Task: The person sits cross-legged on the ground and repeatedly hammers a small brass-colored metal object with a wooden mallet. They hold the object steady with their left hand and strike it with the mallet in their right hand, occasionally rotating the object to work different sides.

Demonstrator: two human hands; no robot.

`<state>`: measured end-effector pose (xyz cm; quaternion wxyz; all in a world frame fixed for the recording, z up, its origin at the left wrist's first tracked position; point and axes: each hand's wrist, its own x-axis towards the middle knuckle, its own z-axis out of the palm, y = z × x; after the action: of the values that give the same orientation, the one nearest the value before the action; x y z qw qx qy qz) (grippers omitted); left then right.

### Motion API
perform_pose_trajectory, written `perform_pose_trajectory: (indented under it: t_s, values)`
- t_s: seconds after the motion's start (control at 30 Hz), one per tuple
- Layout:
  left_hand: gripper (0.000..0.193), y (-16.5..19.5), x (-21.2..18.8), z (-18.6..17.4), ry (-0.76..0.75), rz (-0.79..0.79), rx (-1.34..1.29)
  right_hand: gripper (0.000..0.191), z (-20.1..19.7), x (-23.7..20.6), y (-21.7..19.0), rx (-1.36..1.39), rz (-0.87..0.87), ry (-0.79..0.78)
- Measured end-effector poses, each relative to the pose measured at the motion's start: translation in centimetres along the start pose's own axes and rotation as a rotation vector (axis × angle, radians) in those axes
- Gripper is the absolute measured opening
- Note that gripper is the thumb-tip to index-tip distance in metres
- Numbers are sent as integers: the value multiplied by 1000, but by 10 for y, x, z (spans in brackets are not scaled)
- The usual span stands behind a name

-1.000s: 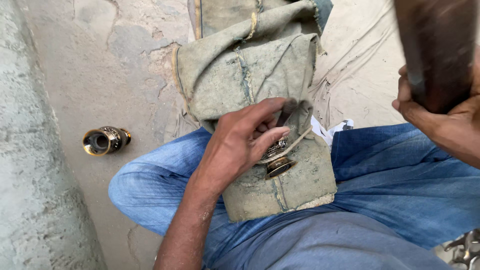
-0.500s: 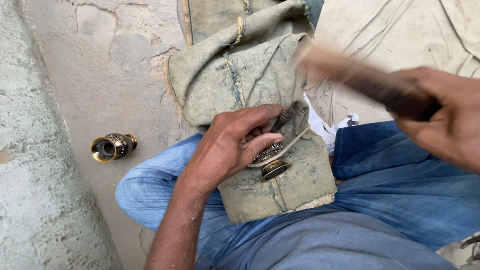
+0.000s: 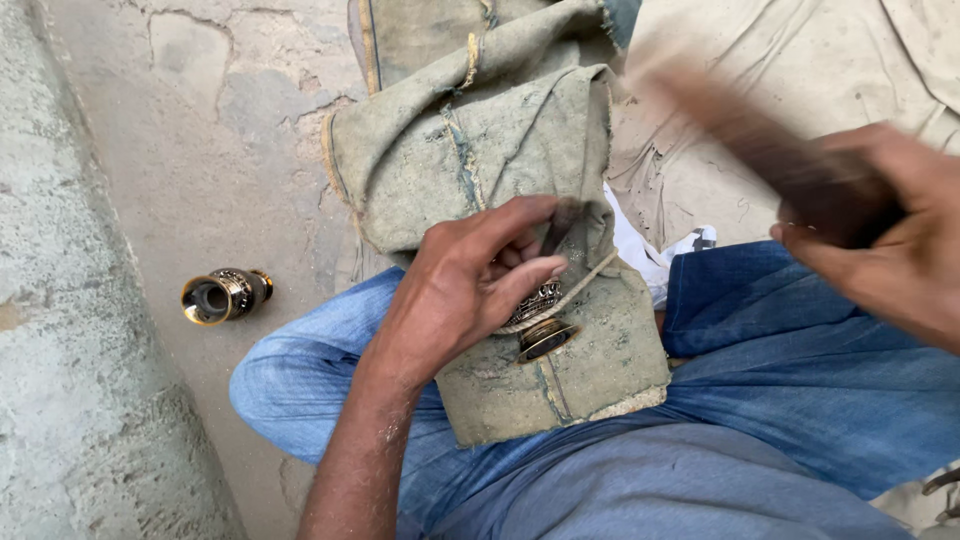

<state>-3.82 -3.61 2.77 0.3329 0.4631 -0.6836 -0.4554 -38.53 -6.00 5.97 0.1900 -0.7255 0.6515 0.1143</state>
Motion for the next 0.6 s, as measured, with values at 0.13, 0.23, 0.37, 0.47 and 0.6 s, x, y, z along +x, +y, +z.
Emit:
perform_pose_trajectory:
  t_s: [0.13,0.23,0.37,0.47,0.6]
  values:
    - [44,4,17,6,-69,-95,61,31,15,2,20,867,-79,25]
    - [43,10,30,4,-151,-170,89,56,13,-4,20,861,56,-104]
    - [42,22,23,-4,-178,-171,96,47,1,-20,5,607,84,-112]
    - [40,24,22,-8,-195,-87,114,44,-4,-21,2,296,57,-208]
    - [41,25,19,-7,-187,-125,139,44,8,-17,13,164,92,-236]
